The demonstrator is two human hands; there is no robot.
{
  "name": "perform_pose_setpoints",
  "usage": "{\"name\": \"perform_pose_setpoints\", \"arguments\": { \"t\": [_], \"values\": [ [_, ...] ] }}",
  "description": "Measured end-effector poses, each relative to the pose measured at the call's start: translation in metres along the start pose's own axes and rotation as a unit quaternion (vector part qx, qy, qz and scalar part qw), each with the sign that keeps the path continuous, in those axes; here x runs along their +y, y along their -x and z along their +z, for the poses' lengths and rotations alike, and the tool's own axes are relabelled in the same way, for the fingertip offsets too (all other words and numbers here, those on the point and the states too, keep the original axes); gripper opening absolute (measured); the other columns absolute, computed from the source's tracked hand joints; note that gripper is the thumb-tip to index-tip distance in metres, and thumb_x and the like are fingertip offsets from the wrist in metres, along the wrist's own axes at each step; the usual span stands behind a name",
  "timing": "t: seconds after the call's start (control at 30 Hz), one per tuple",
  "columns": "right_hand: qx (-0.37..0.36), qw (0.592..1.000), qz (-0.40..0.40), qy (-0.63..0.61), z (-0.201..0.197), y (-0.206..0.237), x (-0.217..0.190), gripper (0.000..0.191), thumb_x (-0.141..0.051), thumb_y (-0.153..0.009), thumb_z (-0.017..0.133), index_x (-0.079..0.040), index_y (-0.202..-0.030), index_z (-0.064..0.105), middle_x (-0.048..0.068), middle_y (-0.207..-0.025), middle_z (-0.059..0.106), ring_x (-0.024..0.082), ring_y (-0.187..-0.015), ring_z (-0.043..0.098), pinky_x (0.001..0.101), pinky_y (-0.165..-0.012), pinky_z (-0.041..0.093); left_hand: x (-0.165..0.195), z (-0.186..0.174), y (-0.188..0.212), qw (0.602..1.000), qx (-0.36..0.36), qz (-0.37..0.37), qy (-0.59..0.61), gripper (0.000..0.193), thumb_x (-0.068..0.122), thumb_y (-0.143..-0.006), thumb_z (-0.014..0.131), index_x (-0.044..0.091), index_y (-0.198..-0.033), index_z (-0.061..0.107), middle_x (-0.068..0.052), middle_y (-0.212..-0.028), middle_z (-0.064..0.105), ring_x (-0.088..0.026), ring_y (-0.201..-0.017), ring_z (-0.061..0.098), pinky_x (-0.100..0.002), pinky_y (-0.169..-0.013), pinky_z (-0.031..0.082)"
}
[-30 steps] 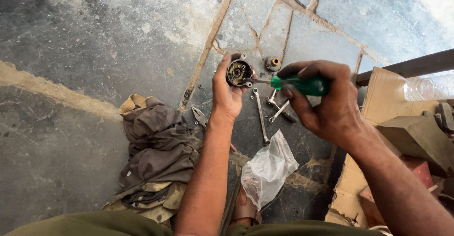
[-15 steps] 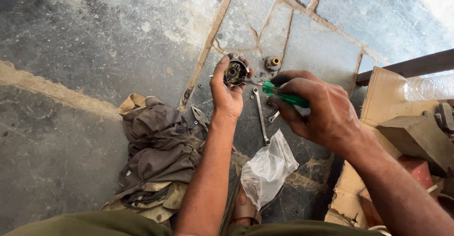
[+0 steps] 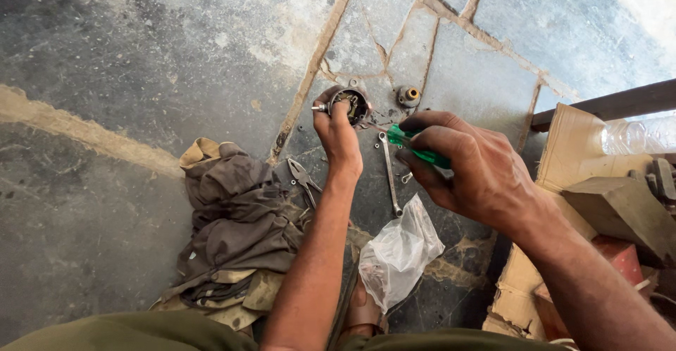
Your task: The person sits on a tiled floor and uses a screwdriver to disassemble a cylindrical mechanical part. They remove internal components, manipulate them with their hands, and use the screwdriver to adjust or tighten parts within the assembly.
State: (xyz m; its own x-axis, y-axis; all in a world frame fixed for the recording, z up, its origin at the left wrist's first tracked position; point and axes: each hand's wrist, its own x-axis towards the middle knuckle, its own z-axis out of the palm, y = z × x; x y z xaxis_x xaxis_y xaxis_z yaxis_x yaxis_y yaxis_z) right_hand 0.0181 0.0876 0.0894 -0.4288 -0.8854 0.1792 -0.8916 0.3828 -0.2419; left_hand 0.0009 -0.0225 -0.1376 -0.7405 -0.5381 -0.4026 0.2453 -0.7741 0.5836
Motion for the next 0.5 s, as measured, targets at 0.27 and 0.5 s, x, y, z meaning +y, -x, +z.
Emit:
{"name": "perform_pose_setpoints", "arguments": {
  "t": [0.27, 0.5],
  "values": [
    [-0.028, 0.999, -0.031, 0.015, -0.008, -0.01, -0.005, 0.044, -0.012, -0.094, 0.075, -0.009, -0.121, 0.04, 0.019, -0.121, 0.068, 0.028, -0.092, 0.074, 0.0359, -0.075, 0.064, -0.004, -0.004, 0.0, 0.999, -0.011, 0.028, 0.023, 0.033, 0.001, -0.088, 0.046, 0.0, -0.121, 0.051, -0.017, -0.108, 0.068, -0.024, -0.091, 0.072, -0.034, -0.077, 0.063],
    [-0.073, 0.99, -0.048, 0.112, -0.014, -0.006, -0.017, 0.037, -0.011, -0.086, 0.07, -0.014, -0.119, 0.055, 0.018, -0.122, 0.071, 0.032, -0.1, 0.074, 0.0389, -0.08, 0.064, 0.018, 0.0, 0.009, 0.997, -0.038, -0.031, 0.067, 0.038, 0.007, -0.086, 0.05, 0.005, -0.124, 0.051, -0.016, -0.105, 0.069, -0.025, -0.086, 0.071, -0.034, -0.064, 0.058]
  ]
}}
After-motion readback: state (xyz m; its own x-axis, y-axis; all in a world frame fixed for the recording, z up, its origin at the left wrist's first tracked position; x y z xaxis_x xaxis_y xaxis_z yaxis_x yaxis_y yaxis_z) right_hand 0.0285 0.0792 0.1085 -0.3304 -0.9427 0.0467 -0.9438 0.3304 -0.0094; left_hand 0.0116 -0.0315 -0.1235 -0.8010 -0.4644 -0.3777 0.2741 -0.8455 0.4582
